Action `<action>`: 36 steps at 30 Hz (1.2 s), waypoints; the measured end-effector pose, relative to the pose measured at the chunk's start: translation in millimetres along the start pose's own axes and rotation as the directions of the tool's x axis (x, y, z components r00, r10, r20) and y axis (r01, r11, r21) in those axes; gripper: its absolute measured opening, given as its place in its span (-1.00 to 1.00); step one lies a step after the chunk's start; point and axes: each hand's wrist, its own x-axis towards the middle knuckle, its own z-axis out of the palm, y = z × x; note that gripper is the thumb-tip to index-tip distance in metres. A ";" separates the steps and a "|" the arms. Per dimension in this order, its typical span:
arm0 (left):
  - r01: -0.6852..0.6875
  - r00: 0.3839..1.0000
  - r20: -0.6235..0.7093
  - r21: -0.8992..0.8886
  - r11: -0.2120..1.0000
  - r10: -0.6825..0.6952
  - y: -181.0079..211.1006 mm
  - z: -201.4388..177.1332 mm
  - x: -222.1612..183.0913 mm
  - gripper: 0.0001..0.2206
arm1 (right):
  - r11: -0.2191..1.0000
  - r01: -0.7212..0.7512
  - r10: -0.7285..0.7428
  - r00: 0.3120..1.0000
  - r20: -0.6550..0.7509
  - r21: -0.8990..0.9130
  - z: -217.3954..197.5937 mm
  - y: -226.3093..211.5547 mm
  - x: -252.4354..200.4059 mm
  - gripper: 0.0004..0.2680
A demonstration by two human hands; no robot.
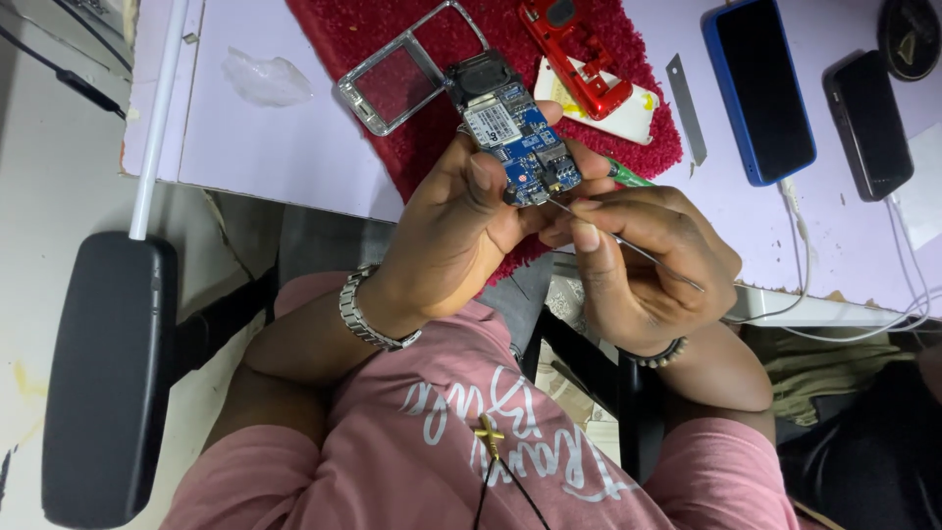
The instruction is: Repairing a mobile phone motherboard using a fine probe tool
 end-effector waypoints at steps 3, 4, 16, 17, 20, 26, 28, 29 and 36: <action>-0.002 1.000 -0.004 0.013 1.000 0.002 2.3 2.7 0.1 -0.32 | 0.997 0.015 -0.013 1.000 0.020 -0.071 -3.5 2.4 -4.1 -0.93; -0.005 1.000 -0.003 0.014 1.000 0.005 4.0 4.3 0.4 -0.32 | 0.997 0.018 -0.017 1.000 0.020 -0.070 -4.0 3.7 -3.0 -0.93; -0.015 1.000 -0.004 0.012 1.000 0.015 3.8 1.9 3.9 -0.46 | 0.959 -0.172 0.171 0.985 0.021 0.225 5.5 3.8 6.6 -0.88; -0.020 1.000 0.009 0.024 0.999 0.020 5.5 3.3 4.3 -0.45 | 0.920 -0.247 0.254 0.967 0.018 0.305 5.9 2.8 6.5 -0.87; -0.044 0.999 0.031 0.021 0.999 0.043 6.7 6.2 4.6 -0.48 | 0.833 -0.347 0.381 0.925 0.007 0.430 8.1 4.2 3.3 -0.84; -0.039 0.998 0.042 0.000 0.999 0.039 5.9 4.4 1.6 -0.54 | 0.972 -0.159 0.160 0.987 0.007 0.172 3.0 7.4 2.1 -0.88; -0.018 0.999 0.044 -0.004 1.000 0.018 6.5 3.9 1.5 -0.54 | 0.994 -0.061 0.062 0.998 -0.007 0.089 1.9 10.5 -0.6 -0.90; -0.014 0.999 0.046 -0.015 1.000 0.015 7.2 3.7 1.8 -0.53 | 0.996 -0.056 0.057 0.998 -0.016 0.069 1.8 11.7 -2.0 -0.90; -0.008 0.999 0.040 -0.022 1.000 0.009 11.8 3.3 -0.6 -0.52 | 0.999 -0.035 0.036 0.999 -0.026 0.033 5.9 7.7 -5.0 -0.93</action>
